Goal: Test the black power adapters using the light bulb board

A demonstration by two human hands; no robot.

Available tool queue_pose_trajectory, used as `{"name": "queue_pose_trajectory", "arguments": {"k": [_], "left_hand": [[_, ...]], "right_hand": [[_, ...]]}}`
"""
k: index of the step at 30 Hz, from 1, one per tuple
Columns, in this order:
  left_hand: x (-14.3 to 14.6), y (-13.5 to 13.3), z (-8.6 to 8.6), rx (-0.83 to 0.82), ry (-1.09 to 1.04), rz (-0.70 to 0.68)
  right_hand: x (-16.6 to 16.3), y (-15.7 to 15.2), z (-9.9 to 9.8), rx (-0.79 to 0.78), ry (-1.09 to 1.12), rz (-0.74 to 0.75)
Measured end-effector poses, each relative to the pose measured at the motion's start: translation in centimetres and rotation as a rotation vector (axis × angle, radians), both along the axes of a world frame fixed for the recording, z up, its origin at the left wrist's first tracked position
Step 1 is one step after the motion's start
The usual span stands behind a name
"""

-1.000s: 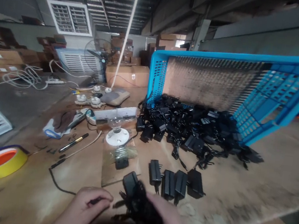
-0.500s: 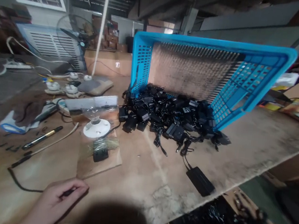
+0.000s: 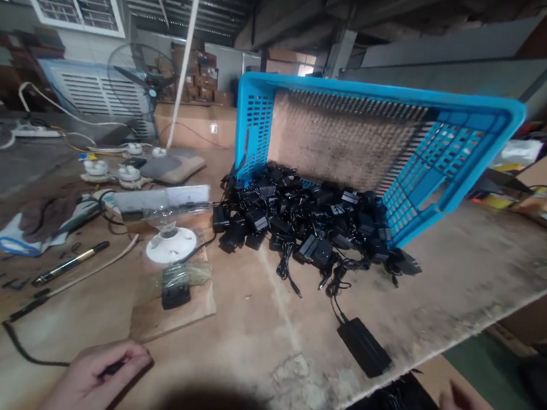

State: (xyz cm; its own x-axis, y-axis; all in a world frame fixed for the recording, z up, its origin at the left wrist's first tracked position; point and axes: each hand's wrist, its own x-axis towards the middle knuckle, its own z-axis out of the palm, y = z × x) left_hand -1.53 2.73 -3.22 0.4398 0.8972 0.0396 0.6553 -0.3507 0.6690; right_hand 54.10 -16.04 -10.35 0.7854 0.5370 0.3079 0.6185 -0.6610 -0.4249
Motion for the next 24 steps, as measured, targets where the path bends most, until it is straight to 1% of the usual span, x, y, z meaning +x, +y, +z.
{"name": "queue_pose_trajectory", "arguments": {"k": [1, 2, 3, 4, 6, 8, 9, 11, 12, 13, 14, 15, 16, 17, 18, 19, 20, 21, 24], "left_hand": [[0.0, 0.0, 0.0, 0.016, -0.009, 0.002], [0.0, -0.1, 0.1, 0.035, -0.019, 0.007], [0.0, -0.1, 0.2, 0.049, -0.029, 0.005], [0.0, -0.2, 0.2, 0.060, -0.040, 0.000], [0.1, -0.4, 0.4, 0.076, -0.072, -0.018], [0.2, -0.5, 0.6, 0.090, -0.109, -0.018], [0.3, -0.6, 0.7, 0.099, -0.123, -0.013], [0.5, -0.7, 1.0, 0.112, -0.140, -0.015], [0.6, -0.7, 1.1, 0.116, -0.146, -0.021], [0.7, -0.7, 1.2, 0.120, -0.156, -0.022], [0.7, -0.7, 1.2, 0.124, -0.170, -0.011], [0.7, -0.7, 1.2, 0.128, -0.189, 0.011], [0.7, -0.8, 1.2, 0.132, -0.210, 0.038], [0.7, -0.8, 1.2, 0.133, -0.227, 0.060], [0.6, -0.9, 1.1, 0.129, -0.238, 0.071], [0.5, -0.9, 1.0, 0.125, -0.242, 0.076], [0.4, -0.9, 0.9, 0.125, -0.246, 0.076], [0.3, -1.0, 0.8, 0.123, -0.247, 0.069], [0.2, -1.2, 1.0, 0.092, -0.280, 0.054]], "right_hand": [[-0.6, 2.3, 2.1, 0.095, 0.010, 0.008], [-1.7, 4.7, 4.2, 0.165, -0.007, 0.087], [-3.1, 7.3, 6.0, 0.149, 0.022, 0.256], [-4.6, 9.8, 7.5, 0.074, 0.056, 0.383], [-7.2, 14.3, 9.4, -0.065, 0.134, 0.545], [-8.8, 17.4, 10.4, -0.109, 0.178, 0.607], [-9.2, 18.4, 10.8, -0.104, 0.190, 0.611], [-9.9, 19.0, 11.6, -0.056, 0.202, 0.581], [-10.5, 18.9, 12.1, 0.020, 0.193, 0.574], [-11.5, 18.5, 12.6, 0.119, 0.171, 0.604], [-12.7, 17.9, 13.0, 0.213, 0.141, 0.689], [-14.2, 17.3, 13.1, 0.275, 0.107, 0.828], [-15.9, 16.7, 13.1, 0.285, 0.074, 0.998], [-17.7, 16.2, 12.8, 0.237, 0.046, 1.167], [-19.3, 15.9, 12.4, 0.143, 0.035, 1.301], [-20.7, 15.6, 11.8, 0.058, 0.041, 1.376], [-21.9, 15.4, 11.3, 0.003, 0.062, 1.401], [-22.7, 15.3, 10.8, -0.013, 0.094, 1.390], [-24.3, 15.3, 10.4, 0.041, 0.181, 1.310]]}}
